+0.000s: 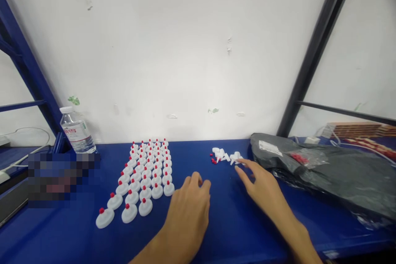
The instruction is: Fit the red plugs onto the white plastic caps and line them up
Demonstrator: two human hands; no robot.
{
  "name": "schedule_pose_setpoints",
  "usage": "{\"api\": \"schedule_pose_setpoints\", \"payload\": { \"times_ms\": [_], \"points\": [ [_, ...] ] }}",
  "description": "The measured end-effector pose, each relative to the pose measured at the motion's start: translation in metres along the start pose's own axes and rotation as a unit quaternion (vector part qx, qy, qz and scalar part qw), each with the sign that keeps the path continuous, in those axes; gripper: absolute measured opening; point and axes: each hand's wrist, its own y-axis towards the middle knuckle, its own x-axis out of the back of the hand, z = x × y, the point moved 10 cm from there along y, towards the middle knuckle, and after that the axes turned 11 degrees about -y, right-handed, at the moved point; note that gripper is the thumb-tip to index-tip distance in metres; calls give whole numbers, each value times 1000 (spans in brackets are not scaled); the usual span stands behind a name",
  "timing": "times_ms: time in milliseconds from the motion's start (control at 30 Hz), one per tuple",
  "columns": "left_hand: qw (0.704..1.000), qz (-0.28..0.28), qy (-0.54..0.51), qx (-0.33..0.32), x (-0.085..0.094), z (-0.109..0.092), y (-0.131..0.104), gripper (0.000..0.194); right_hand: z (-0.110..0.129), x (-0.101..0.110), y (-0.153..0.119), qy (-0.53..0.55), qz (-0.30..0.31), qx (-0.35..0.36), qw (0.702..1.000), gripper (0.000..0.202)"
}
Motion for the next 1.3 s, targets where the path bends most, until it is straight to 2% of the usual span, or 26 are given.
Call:
{"api": "schedule_pose_setpoints", "payload": {
  "times_ms": [67, 167, 333, 467, 600, 767, 867, 967, 1100, 1200, 1300],
  "points": [
    [1000, 22, 16, -15, -7, -11, 23, 28, -15, -8, 15, -49, 11, 34, 998, 41],
    [999, 22, 20, -33, -12, -16, 57, 29, -31, -20, 25, -80, 35, 57, 994, 41],
    [999, 19, -30, -7, -35, 5, 109, 32, -39, -25, 23, -100, 83, 15, 991, 19],
    [999, 18, -41, -3, -58, 21, 130, 30, -42, -17, 23, -114, 48, -18, 992, 18],
    [998, 17, -51, -13, -67, 29, 132, 28, -50, -19, 22, -159, 17, -17, 987, 31],
    [998, 17, -53, -22, -66, 30, 128, 26, -55, -21, 22, -166, 27, -21, 985, 18],
    [998, 18, -48, -21, -65, 30, 126, 24, -54, -14, 23, -165, -4, -25, 986, 31],
    [998, 23, -45, -21, -64, 30, 124, 25, -51, -19, 24, -177, -10, 8, 984, 43],
    [998, 31, -39, -26, -63, 28, 121, 28, -51, -28, 24, -175, 21, 24, 984, 28],
    [998, 37, -34, -26, -63, 27, 120, 28, -51, -27, 24, -165, 33, 9, 986, 14],
    [998, 43, -32, -25, -64, 26, 119, 29, -52, -26, 23, -165, 36, -3, 986, 9]
  ]
}}
